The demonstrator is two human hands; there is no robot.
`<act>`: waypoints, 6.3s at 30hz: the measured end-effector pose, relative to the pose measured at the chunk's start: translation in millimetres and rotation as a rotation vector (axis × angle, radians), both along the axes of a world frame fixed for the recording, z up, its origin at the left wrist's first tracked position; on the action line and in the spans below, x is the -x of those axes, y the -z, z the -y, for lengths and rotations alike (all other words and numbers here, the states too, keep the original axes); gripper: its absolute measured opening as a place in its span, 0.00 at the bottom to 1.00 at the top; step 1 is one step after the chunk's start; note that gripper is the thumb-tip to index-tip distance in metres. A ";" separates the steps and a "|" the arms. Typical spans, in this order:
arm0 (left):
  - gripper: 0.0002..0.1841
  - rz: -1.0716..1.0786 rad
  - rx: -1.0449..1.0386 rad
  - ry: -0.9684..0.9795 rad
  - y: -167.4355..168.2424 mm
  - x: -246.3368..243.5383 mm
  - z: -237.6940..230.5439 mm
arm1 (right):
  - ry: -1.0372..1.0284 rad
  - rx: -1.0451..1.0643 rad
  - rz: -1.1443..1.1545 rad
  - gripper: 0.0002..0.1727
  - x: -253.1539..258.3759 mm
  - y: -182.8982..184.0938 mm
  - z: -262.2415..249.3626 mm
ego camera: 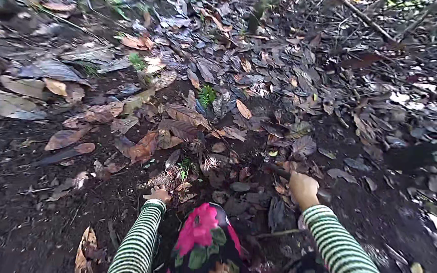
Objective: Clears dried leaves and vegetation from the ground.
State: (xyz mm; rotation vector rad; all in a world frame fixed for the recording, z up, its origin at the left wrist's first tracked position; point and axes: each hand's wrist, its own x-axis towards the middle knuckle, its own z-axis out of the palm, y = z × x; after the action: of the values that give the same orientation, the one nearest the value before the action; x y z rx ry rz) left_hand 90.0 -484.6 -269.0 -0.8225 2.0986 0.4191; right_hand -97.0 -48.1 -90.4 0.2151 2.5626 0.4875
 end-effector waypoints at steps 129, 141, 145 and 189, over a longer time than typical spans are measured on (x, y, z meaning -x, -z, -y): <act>0.13 -1.217 -0.944 0.766 -219.7 281.7 231.5 | 1.150 1.418 -0.263 0.37 255.7 222.5 492.1; 0.12 -1.244 -0.949 0.702 -218.2 284.8 231.4 | 1.197 1.525 -0.304 0.32 297.4 214.5 482.2; 0.12 -1.255 -0.896 0.630 -216.2 285.5 230.6 | 1.018 1.310 0.065 0.33 207.4 200.3 464.8; 0.12 -1.375 -0.953 0.226 -224.4 266.9 254.5 | 0.303 1.125 0.376 0.38 222.8 199.8 624.8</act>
State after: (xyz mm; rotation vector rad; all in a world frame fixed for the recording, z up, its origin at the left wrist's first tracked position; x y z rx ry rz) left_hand -176.9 -739.0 -44.6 0.4682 2.5410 2.0537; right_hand -319.8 -672.8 -290.2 0.0763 2.0107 -0.9278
